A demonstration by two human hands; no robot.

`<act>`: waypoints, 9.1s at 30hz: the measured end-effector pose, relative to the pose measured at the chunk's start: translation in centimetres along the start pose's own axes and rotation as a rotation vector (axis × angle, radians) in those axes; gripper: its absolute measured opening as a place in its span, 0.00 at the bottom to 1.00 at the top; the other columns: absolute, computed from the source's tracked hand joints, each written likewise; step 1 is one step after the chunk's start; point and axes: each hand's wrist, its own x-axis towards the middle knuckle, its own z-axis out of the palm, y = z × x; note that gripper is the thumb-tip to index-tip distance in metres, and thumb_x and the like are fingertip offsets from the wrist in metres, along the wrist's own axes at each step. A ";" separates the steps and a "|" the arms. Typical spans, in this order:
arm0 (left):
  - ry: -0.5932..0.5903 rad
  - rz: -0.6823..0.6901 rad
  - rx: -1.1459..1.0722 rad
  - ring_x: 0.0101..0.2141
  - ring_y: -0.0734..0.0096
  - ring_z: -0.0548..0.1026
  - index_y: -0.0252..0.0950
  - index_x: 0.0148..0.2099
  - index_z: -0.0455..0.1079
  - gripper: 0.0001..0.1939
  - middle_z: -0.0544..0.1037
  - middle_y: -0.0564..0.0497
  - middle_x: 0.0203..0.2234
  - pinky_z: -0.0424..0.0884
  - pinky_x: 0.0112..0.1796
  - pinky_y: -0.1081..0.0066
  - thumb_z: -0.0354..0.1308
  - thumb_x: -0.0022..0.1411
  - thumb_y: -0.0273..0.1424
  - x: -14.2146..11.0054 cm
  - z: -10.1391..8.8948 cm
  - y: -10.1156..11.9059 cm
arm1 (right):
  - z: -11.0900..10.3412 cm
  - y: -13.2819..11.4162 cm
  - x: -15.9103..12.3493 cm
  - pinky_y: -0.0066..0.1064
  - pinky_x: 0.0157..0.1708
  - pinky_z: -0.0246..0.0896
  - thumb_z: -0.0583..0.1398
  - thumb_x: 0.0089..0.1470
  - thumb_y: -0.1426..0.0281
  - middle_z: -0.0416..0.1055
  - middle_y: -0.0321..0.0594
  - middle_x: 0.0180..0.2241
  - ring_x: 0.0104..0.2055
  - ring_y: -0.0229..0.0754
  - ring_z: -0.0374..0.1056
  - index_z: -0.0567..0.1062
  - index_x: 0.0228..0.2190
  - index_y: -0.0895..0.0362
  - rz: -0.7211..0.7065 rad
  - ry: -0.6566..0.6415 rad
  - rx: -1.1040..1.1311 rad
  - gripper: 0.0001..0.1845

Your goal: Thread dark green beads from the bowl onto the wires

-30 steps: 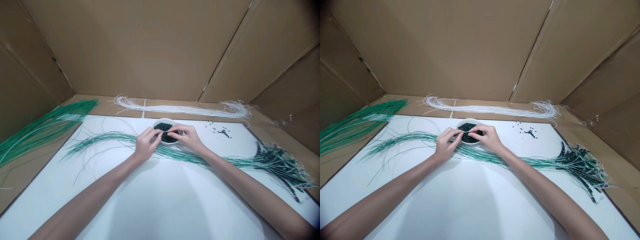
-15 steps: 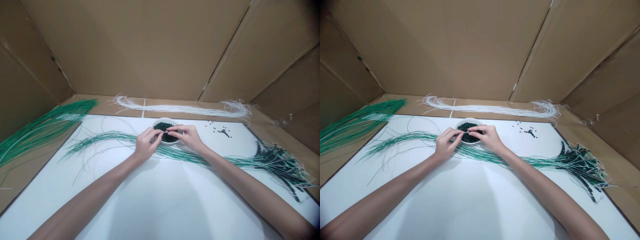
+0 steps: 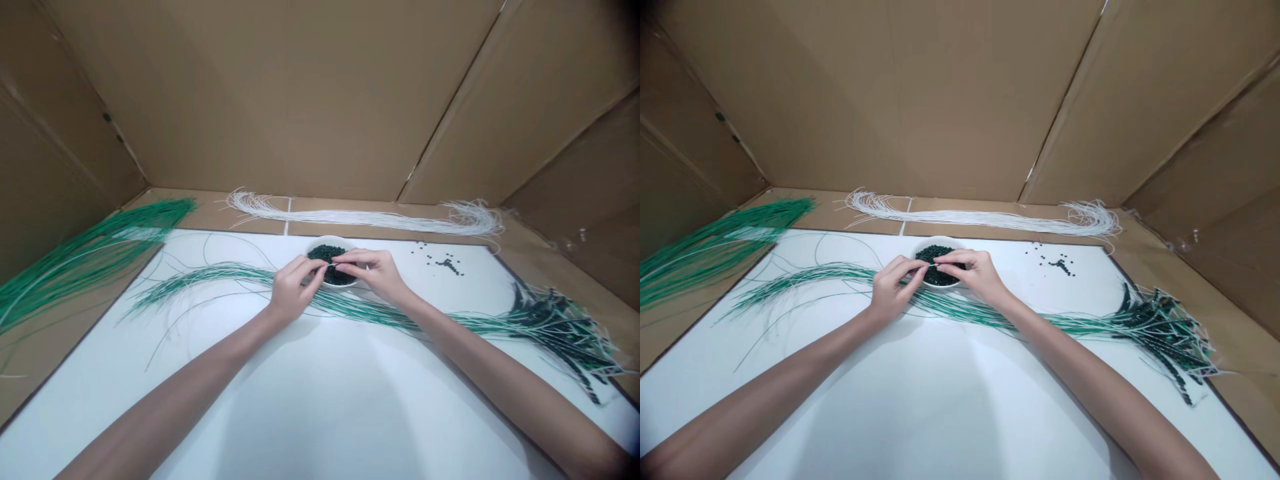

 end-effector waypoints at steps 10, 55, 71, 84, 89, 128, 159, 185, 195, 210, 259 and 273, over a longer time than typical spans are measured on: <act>0.003 0.012 0.009 0.25 0.80 0.67 0.33 0.35 0.69 0.05 0.70 0.53 0.24 0.64 0.28 0.80 0.53 0.56 0.25 0.0 0.1 -0.1 | -0.1 0.0 0.1 0.30 0.37 0.64 0.61 0.43 0.71 0.75 0.38 0.30 0.33 0.39 0.69 0.78 0.30 0.54 -0.018 -0.006 -0.007 0.07; 0.020 0.081 0.037 0.26 0.78 0.69 0.34 0.36 0.70 0.06 0.71 0.51 0.25 0.66 0.30 0.77 0.52 0.56 0.26 -0.1 0.2 0.0 | -0.5 -1.7 0.2 0.26 0.26 0.61 0.59 0.46 0.68 0.71 0.39 0.25 0.25 0.35 0.65 0.76 0.27 0.57 -0.100 -0.048 -0.257 0.07; 0.007 0.082 0.033 0.27 0.77 0.68 0.34 0.35 0.70 0.06 0.71 0.51 0.25 0.66 0.30 0.77 0.53 0.55 0.26 -0.3 0.2 -0.2 | 0.1 -1.9 -0.1 0.26 0.26 0.62 0.59 0.46 0.69 0.71 0.40 0.26 0.26 0.36 0.65 0.76 0.28 0.57 -0.114 -0.046 -0.214 0.07; 0.010 0.069 -0.002 0.27 0.78 0.68 0.34 0.40 0.70 0.09 0.71 0.50 0.26 0.66 0.30 0.77 0.53 0.56 0.26 -0.4 0.4 -0.6 | -0.2 -1.9 0.0 0.25 0.26 0.61 0.58 0.46 0.70 0.71 0.38 0.24 0.25 0.34 0.63 0.74 0.26 0.58 -0.073 -0.050 -0.226 0.05; 0.020 0.116 0.003 0.26 0.78 0.67 0.36 0.43 0.70 0.11 0.71 0.52 0.24 0.65 0.29 0.77 0.54 0.56 0.27 -0.4 0.5 -0.8 | 0.1 -1.6 -0.1 0.26 0.27 0.61 0.57 0.47 0.72 0.70 0.38 0.24 0.25 0.35 0.63 0.73 0.24 0.57 -0.187 -0.028 -0.364 0.05; 0.052 0.058 -0.002 0.27 0.77 0.69 0.35 0.40 0.72 0.09 0.73 0.51 0.25 0.65 0.30 0.77 0.55 0.55 0.27 -0.2 0.4 -0.6 | 0.2 -0.3 0.0 0.35 0.38 0.67 0.64 0.38 0.69 0.73 0.41 0.29 0.33 0.40 0.70 0.72 0.31 0.59 0.066 0.079 0.220 0.14; 0.041 0.098 0.006 0.27 0.77 0.68 0.33 0.40 0.72 0.09 0.73 0.50 0.25 0.66 0.31 0.77 0.55 0.55 0.26 -0.3 0.3 -0.8 | 0.3 -0.7 -0.1 0.34 0.36 0.67 0.64 0.39 0.68 0.73 0.40 0.28 0.32 0.40 0.70 0.72 0.31 0.59 0.044 0.108 0.161 0.13; -0.009 0.084 0.007 0.28 0.76 0.69 0.34 0.39 0.72 0.08 0.74 0.50 0.26 0.66 0.31 0.76 0.54 0.55 0.27 -0.2 0.2 -0.7 | -1.0 -0.8 -0.1 0.32 0.34 0.67 0.56 0.49 0.72 0.74 0.39 0.31 0.33 0.39 0.70 0.72 0.35 0.55 -0.315 -0.074 -0.387 0.09; -0.020 0.067 0.033 0.29 0.74 0.69 0.34 0.38 0.72 0.08 0.74 0.49 0.26 0.66 0.32 0.74 0.53 0.56 0.27 -0.4 0.2 -0.7 | -0.6 -1.2 -0.2 0.31 0.33 0.68 0.58 0.47 0.71 0.74 0.39 0.31 0.31 0.40 0.71 0.73 0.34 0.55 -0.166 -0.026 -0.224 0.09; 0.020 0.079 0.020 0.28 0.76 0.70 0.35 0.38 0.71 0.08 0.73 0.50 0.25 0.66 0.31 0.76 0.53 0.56 0.27 -0.3 0.1 -0.6 | -0.5 -1.0 -0.1 0.33 0.32 0.67 0.60 0.44 0.67 0.74 0.40 0.30 0.31 0.41 0.71 0.73 0.32 0.57 -0.065 0.003 -0.121 0.10; 0.005 0.072 0.007 0.28 0.75 0.70 0.34 0.38 0.72 0.08 0.74 0.49 0.26 0.66 0.31 0.76 0.54 0.56 0.27 -0.3 0.1 -0.7 | 0.0 -1.1 -0.4 0.29 0.31 0.67 0.61 0.44 0.70 0.75 0.39 0.28 0.28 0.38 0.70 0.74 0.29 0.57 -0.189 0.069 -0.255 0.06; 0.019 0.070 0.046 0.28 0.75 0.69 0.35 0.39 0.71 0.09 0.74 0.50 0.26 0.66 0.31 0.75 0.53 0.57 0.27 -0.4 0.1 -0.6 | 0.5 -0.9 -0.6 0.30 0.32 0.67 0.63 0.41 0.70 0.74 0.39 0.29 0.30 0.39 0.70 0.74 0.28 0.57 -0.075 0.097 -0.104 0.07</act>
